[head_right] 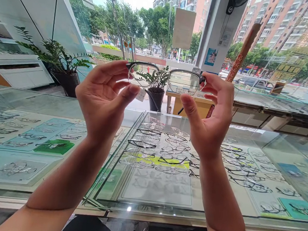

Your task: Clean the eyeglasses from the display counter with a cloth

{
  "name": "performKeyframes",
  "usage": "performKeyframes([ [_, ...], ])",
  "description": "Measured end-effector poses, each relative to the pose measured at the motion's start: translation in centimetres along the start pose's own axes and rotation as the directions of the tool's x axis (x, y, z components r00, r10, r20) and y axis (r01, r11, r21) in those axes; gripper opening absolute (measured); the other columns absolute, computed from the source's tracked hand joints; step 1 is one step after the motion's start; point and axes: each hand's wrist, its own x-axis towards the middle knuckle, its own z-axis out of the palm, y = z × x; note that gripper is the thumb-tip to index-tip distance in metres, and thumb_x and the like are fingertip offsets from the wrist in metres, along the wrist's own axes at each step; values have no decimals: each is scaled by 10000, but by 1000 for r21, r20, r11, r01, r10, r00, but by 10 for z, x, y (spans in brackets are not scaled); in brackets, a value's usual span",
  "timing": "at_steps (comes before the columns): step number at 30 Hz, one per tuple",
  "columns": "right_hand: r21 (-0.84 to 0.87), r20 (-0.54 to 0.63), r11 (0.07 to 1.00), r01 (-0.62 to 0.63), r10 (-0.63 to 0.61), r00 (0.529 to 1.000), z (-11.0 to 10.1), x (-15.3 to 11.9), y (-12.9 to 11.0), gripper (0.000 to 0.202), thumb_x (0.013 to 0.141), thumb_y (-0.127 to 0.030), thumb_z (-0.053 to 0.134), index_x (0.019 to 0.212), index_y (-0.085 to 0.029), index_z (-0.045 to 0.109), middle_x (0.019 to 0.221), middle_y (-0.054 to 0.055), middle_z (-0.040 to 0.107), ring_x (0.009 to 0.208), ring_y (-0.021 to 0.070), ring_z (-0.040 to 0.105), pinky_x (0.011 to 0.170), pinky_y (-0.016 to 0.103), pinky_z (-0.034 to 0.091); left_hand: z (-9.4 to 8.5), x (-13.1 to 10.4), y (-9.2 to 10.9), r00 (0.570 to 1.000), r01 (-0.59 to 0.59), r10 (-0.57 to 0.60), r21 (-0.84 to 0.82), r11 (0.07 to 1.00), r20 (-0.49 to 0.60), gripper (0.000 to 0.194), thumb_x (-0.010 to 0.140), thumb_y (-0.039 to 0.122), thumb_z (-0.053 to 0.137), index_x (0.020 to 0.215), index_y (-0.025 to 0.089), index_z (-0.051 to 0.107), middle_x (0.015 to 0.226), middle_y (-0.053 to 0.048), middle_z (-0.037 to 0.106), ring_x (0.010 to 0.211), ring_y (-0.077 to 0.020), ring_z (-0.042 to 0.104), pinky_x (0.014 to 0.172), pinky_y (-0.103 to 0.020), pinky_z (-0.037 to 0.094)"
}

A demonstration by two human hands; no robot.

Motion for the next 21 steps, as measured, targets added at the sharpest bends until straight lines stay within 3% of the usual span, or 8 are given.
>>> performKeyframes([
  [5, -142, -7, 990, 2, -3, 1000, 0, -2, -2, 472, 1060, -543, 672, 1505, -390, 631, 1301, 104, 640, 1195, 337, 701, 952, 581, 639, 4, -4, 1, 999, 13, -12, 42, 999, -32, 548, 872, 652, 887, 1319, 366, 751, 1252, -36, 791, 1140, -254, 757, 921, -410, 665],
  [12, -116, -29, 993, -36, 33, 999, 5, -6, -4, 461, 1072, -480, 668, 1523, -396, 617, 1322, 93, 672, 1241, 345, 697, 1021, 615, 611, 5, -6, 5, 999, 19, -18, 33, 999, -43, 430, 914, 535, 897, 1294, 397, 752, 1250, -28, 762, 1112, -223, 747, 906, -391, 653],
  [21, -147, -57, 989, 0, -8, 998, 6, -5, -13, 456, 1058, -456, 695, 1508, -384, 677, 1289, 83, 687, 1207, 330, 695, 1046, 609, 606, 4, -3, -8, 999, 37, -37, 3, 999, -27, 500, 899, 625, 879, 1319, 384, 754, 1294, -36, 762, 1121, -228, 761, 923, -383, 652],
])
